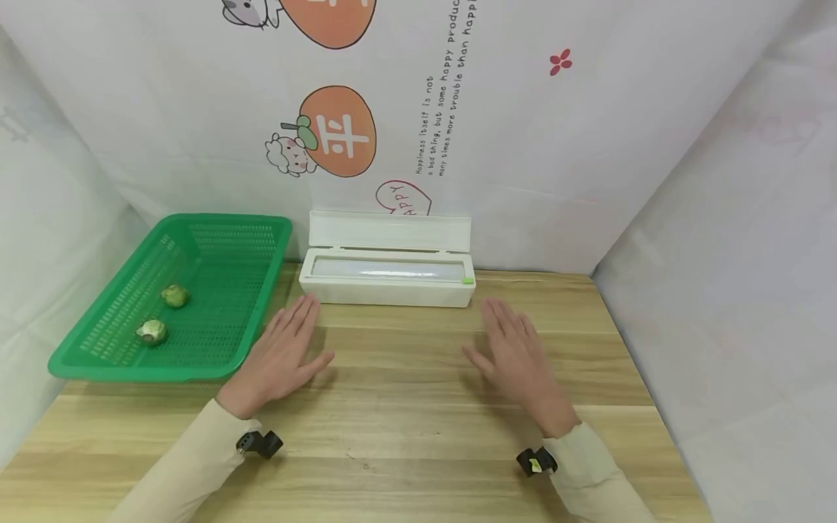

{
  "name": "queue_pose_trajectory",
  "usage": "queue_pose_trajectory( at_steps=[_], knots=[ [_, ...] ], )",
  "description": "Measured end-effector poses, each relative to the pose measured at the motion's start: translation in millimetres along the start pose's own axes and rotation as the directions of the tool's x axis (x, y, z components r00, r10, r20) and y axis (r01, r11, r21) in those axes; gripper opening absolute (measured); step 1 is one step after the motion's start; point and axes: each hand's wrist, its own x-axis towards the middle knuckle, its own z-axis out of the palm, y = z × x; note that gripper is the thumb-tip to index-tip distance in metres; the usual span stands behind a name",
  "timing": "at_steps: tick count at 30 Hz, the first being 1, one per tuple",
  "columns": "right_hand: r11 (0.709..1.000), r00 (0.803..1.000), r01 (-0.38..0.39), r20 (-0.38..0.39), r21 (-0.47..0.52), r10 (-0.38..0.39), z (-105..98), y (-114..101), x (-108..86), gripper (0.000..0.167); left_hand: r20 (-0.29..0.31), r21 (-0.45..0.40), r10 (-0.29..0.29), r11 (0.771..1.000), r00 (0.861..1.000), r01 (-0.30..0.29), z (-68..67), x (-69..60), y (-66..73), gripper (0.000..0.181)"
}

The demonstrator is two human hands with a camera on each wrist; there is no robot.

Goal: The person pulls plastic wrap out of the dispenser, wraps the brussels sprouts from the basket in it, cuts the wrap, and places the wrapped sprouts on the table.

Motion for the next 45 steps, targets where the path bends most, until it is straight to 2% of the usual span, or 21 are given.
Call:
queue_pose_trajectory(
  at_steps=[4,9,14,18,20,25,29,35,39,45],
  knots=[
    [0.995,0.989,0.099,-0.111,-0.001,-0.098,-7,0,7.2,0.084,0.0,0.021,0.029,0.999,1.0,-0.029,-14.9,5.5,6.1,0.092],
    [0.98,0.955,0.199,-0.221,-0.024,-0.199,-15,0,19.9,0.077,0.006,0.059,0.047,0.997,0.999,-0.047,-39.3,18.6,8.0,0.088],
    [0.97,0.935,0.24,-0.26,-0.032,-0.24,-19,3,39.3,0.07,0.028,0.085,0.029,0.996,0.999,-0.031,-58.7,34.9,3.4,0.083],
    [0.954,0.913,0.294,-0.277,-0.06,-0.299,-21,6,55.5,0.059,0.026,0.045,0.004,0.999,1.0,-0.005,-69.6,48.5,0.2,0.076],
    [0.951,0.914,0.304,-0.263,-0.062,-0.31,-22,7,63.5,0.053,0.011,0.027,0.003,1.0,1.0,-0.004,-72.6,55.5,-3.1,0.071],
    [0.955,0.935,0.293,-0.195,-0.037,-0.295,-24,9,81.3,0.041,-0.011,0.008,0.005,1.0,1.0,-0.005,-75.1,72.9,-12.6,0.056],
    [0.958,0.947,0.285,-0.144,-0.026,-0.286,-25,13,93.3,0.035,0.011,-0.004,-0.003,1.0,1.0,0.003,-75.3,85.4,-16.9,0.044],
    [0.968,0.967,0.252,-0.036,-0.014,-0.253,-29,17,105.6,0.028,0.062,0.003,-0.01,1.0,0.998,0.01,-75.6,101.9,-19.4,0.037],
    [0.97,0.97,0.243,0.012,0.007,-0.243,-30,19,111.5,0.024,0.073,-0.003,-0.003,1.0,0.997,0.003,-75.2,110.4,-21.9,0.03],
    [0.974,0.971,0.224,0.079,0.025,-0.226,-29,19,121.0,0.022,0.099,-0.012,-0.036,0.999,0.994,0.037,-72.0,120.4,-24.7,0.031]
  ],
)
